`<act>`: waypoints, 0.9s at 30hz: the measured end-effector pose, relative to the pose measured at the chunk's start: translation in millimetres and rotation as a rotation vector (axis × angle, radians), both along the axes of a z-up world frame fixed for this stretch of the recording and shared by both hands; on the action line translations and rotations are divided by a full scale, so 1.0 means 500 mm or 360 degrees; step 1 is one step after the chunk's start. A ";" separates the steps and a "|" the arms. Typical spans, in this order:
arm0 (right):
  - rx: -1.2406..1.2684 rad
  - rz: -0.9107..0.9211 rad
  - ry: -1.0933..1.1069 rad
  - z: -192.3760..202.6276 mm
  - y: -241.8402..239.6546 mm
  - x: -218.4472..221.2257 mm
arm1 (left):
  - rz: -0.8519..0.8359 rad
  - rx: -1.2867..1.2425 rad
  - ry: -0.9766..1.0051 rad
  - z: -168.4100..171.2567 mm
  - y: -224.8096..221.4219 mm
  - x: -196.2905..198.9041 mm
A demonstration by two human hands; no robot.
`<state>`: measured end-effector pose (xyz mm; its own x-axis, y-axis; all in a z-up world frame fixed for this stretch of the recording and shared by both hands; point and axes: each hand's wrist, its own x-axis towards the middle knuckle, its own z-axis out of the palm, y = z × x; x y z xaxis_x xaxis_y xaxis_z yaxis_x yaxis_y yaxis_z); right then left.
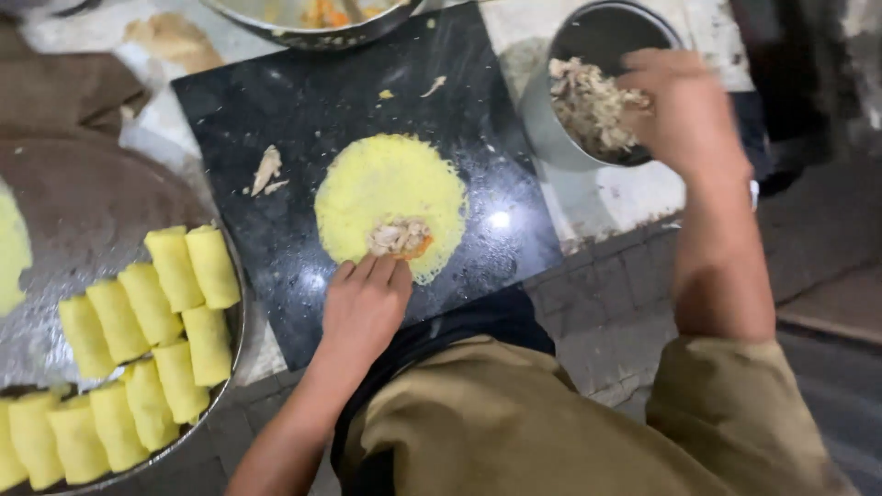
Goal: The person is preparing spring rolls by placing filling on thin yellow wrappers and rolling them into cylinders.
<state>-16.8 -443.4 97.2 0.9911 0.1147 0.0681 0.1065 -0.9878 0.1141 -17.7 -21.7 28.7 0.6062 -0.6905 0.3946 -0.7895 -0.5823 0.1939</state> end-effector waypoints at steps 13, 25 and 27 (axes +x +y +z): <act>0.1259 0.0678 -0.0282 -0.127 0.425 -0.067 | 0.0112 -0.0380 -0.0158 -0.063 0.004 -0.005; 0.0882 0.0683 -0.0467 -0.211 0.443 -0.054 | 0.0065 -0.0381 0.0114 -0.029 0.027 -0.009; 0.0938 0.0693 -0.0415 -0.196 0.441 -0.046 | 0.0112 -0.0403 0.0086 -0.052 0.019 -0.011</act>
